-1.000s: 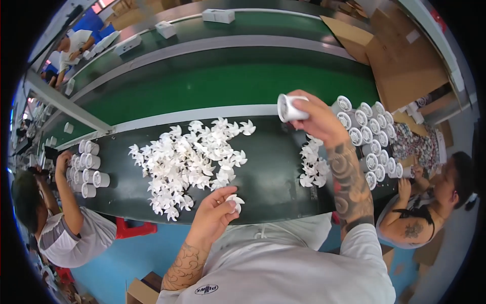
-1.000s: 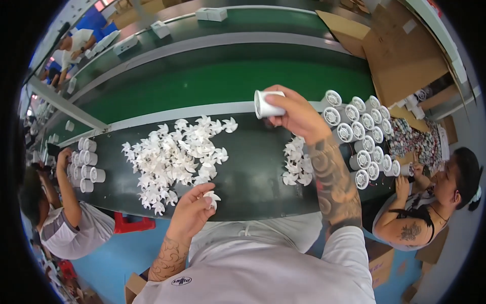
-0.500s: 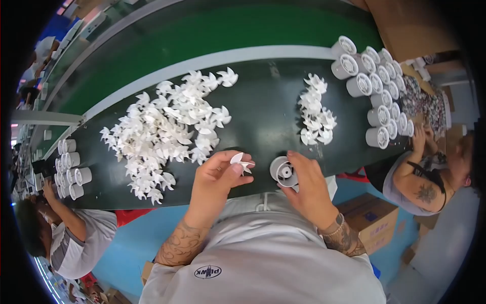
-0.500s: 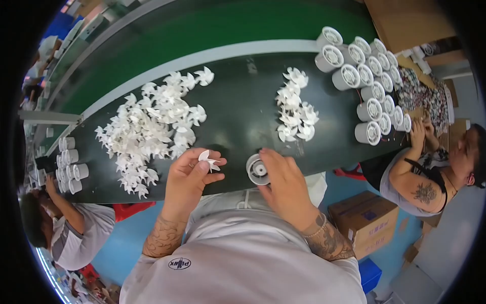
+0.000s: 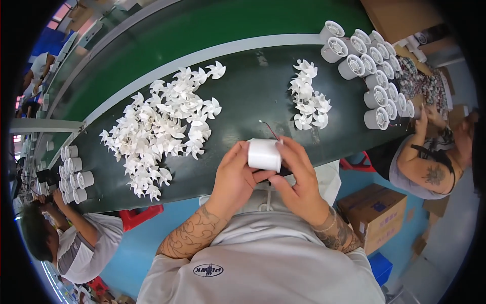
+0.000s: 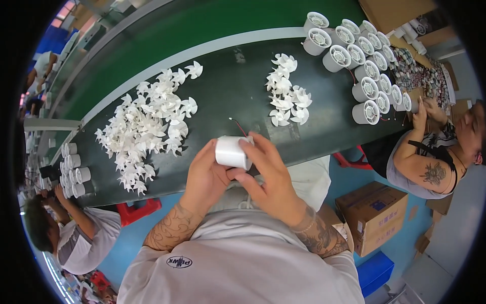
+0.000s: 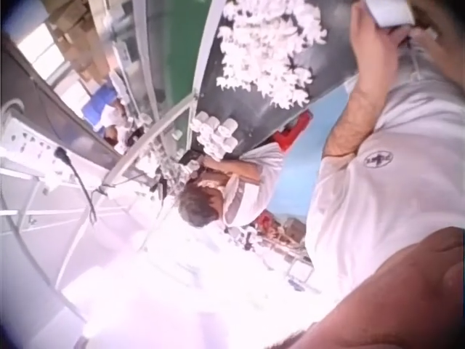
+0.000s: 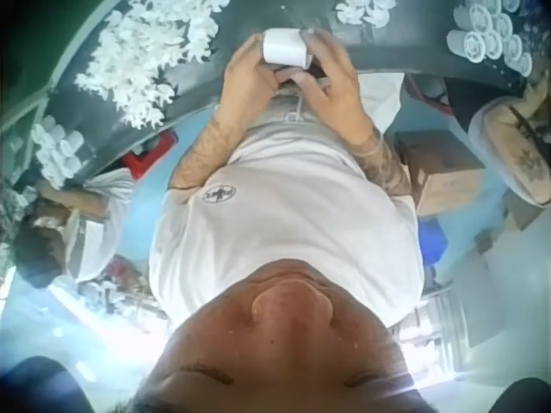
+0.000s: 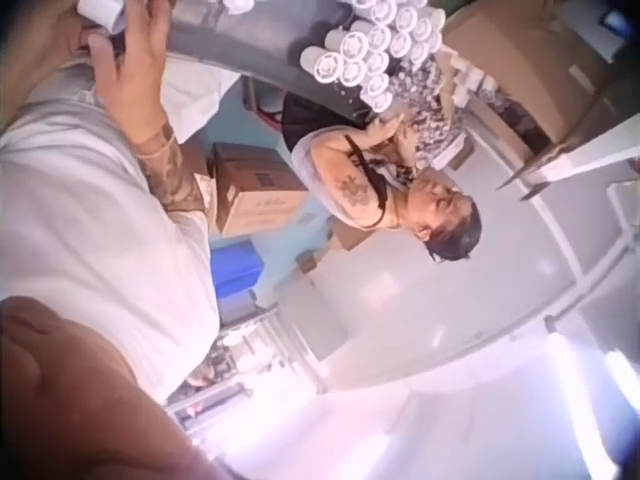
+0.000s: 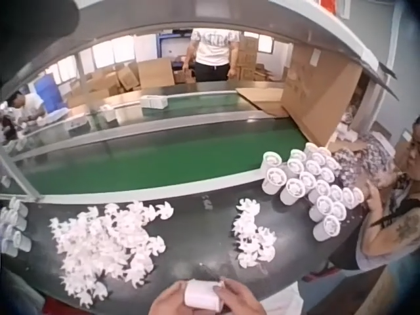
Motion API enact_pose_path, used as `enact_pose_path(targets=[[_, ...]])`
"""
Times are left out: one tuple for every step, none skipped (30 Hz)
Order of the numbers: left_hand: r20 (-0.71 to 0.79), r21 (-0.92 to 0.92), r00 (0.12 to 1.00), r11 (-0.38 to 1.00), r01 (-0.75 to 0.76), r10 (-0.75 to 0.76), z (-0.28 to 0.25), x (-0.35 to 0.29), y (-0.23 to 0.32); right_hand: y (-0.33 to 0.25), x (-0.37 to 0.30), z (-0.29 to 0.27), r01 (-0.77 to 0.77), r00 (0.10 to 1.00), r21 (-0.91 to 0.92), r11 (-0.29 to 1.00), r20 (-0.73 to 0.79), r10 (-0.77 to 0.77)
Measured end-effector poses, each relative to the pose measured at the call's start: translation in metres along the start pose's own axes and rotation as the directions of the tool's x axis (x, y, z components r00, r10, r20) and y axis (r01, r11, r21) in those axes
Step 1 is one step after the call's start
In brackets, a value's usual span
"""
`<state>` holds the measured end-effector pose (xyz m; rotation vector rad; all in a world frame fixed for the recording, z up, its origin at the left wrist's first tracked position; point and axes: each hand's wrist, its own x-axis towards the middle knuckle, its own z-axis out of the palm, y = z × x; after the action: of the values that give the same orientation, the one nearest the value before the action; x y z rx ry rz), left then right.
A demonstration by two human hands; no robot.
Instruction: The person assembles small white plastic components into white plastic cups by hand at a production line station.
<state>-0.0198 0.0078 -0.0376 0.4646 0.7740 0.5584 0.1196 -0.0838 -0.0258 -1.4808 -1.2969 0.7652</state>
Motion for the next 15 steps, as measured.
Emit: enact_pose_path(targets=[[0.017, -0.154, 0.997, 0.985, 0.083, -0.081, 0.002, -0.002, 0.004, -0.002, 0.001, -0.002, 0.009, 1.000, 0.003, 1.000, 0.007, -0.009], [-0.003, -0.208, 0.990, 0.969, 0.137, -0.141, 0.005, -0.002, 0.007, -0.005, 0.003, -0.004, 0.024, 0.999, 0.084, 0.996, 0.034, -0.026], [-0.006, -0.211, 0.991, 0.969, 0.126, -0.131, 0.002, -0.001, 0.007, -0.007, 0.006, -0.006, 0.034, 0.997, 0.165, 0.986, 0.060, -0.044], [0.102, -0.287, 0.976, 0.934, 0.213, -0.191, -0.004, 0.002, 0.006, -0.009, 0.007, -0.008, 0.037, 0.997, 0.160, 0.986, 0.066, -0.048], [0.214, -0.351, 0.947, 0.886, 0.303, -0.239, -0.007, 0.003, 0.005, -0.012, 0.009, -0.010, -0.095, 0.993, 0.310, 0.946, 0.090, 0.070], [0.211, -0.326, 0.948, 0.898, 0.297, -0.237, -0.007, 0.002, 0.002, -0.015, 0.010, -0.012, -0.224, 0.974, 0.447, 0.866, 0.132, 0.183], [0.213, -0.330, 0.949, 0.897, 0.294, -0.232, -0.002, 0.001, 0.002, -0.017, 0.011, -0.015, -0.224, 0.974, 0.442, 0.869, 0.136, 0.181], [0.176, -0.294, 0.961, 0.920, 0.258, -0.213, 0.004, -0.001, 0.004, -0.019, 0.011, -0.018, -0.275, 0.960, 0.461, 0.844, 0.175, 0.218], [0.139, -0.256, 0.971, 0.941, 0.223, -0.192, 0.007, -0.003, 0.005, -0.020, 0.012, -0.020, -0.327, 0.944, 0.476, 0.817, 0.214, 0.253], [0.143, -0.260, 0.972, 0.940, 0.220, -0.188, 0.007, -0.003, 0.006, -0.022, 0.012, -0.021, -0.322, 0.945, 0.445, 0.835, 0.196, 0.260], [0.175, -0.188, 0.974, 0.966, 0.175, -0.142, 0.005, -0.002, 0.007, -0.026, 0.013, -0.021, -0.321, 0.946, 0.439, 0.839, 0.197, 0.259], [0.209, -0.117, 0.973, 0.985, 0.125, -0.098, 0.003, -0.002, 0.007, -0.034, 0.015, -0.020, -0.367, 0.930, 0.500, 0.785, 0.181, 0.320], [0.242, -0.048, 0.969, 0.997, 0.067, -0.054, 0.002, -0.003, 0.008, -0.041, 0.018, -0.020, -0.407, 0.909, 0.559, 0.723, 0.172, 0.379], [0.242, -0.053, 0.969, 0.997, 0.063, -0.049, 0.005, -0.004, 0.007, -0.044, 0.020, -0.025, -0.483, 0.875, 0.513, 0.709, 0.252, 0.414], [0.193, -0.046, 0.981, 0.998, 0.045, -0.035, 0.009, -0.005, 0.006, -0.042, 0.022, -0.030, -0.485, 0.874, 0.509, 0.710, 0.257, 0.413]])
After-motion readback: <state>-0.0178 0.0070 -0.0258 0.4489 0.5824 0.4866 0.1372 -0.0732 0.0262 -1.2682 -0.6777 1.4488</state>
